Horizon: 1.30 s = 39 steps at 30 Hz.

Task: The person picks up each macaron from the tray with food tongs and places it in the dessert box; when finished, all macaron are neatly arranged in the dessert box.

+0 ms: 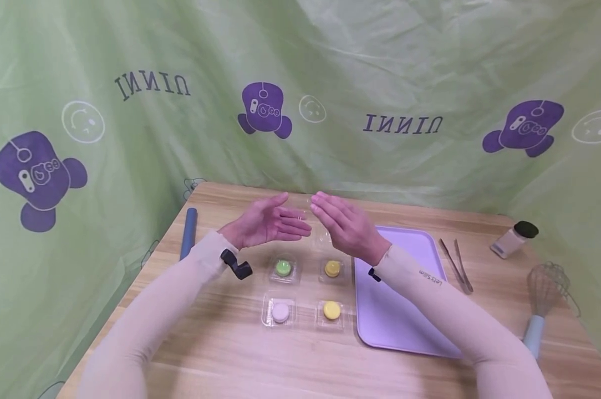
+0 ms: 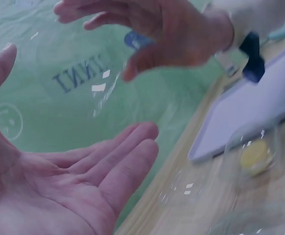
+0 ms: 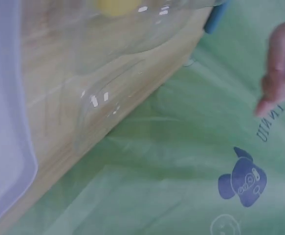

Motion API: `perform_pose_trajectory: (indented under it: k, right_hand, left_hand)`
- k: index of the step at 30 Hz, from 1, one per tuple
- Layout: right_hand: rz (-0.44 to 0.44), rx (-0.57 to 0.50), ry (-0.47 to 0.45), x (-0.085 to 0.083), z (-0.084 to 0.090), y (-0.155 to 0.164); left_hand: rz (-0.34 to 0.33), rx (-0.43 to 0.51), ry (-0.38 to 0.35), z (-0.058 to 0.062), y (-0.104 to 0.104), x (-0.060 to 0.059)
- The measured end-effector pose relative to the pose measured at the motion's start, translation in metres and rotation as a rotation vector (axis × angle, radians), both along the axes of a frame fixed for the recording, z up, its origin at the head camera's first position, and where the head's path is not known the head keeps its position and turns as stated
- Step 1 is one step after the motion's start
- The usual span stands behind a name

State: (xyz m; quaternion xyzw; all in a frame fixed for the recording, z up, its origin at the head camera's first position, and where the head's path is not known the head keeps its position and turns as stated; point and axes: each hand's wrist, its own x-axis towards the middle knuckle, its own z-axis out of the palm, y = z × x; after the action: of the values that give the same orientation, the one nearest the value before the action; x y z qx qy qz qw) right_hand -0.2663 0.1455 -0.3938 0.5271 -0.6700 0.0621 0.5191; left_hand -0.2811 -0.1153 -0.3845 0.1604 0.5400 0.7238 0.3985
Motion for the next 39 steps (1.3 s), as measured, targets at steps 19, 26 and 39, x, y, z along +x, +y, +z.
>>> perform_pose_trajectory:
  k: [19, 26, 39]
  right_hand:
    - [0.039, 0.030, 0.051, -0.005, -0.011, 0.001]
    - [0.167, -0.252, -0.591, 0.001, -0.003, 0.001]
    - [0.537, -0.409, -1.536, 0.027, 0.009, 0.009]
  left_hand:
    - [0.016, -0.044, 0.135, 0.004, 0.004, 0.008]
    - [0.274, -0.327, 0.708, 0.006, 0.007, 0.014]
    - [0.390, -0.405, 1.257, 0.009, 0.008, 0.034]
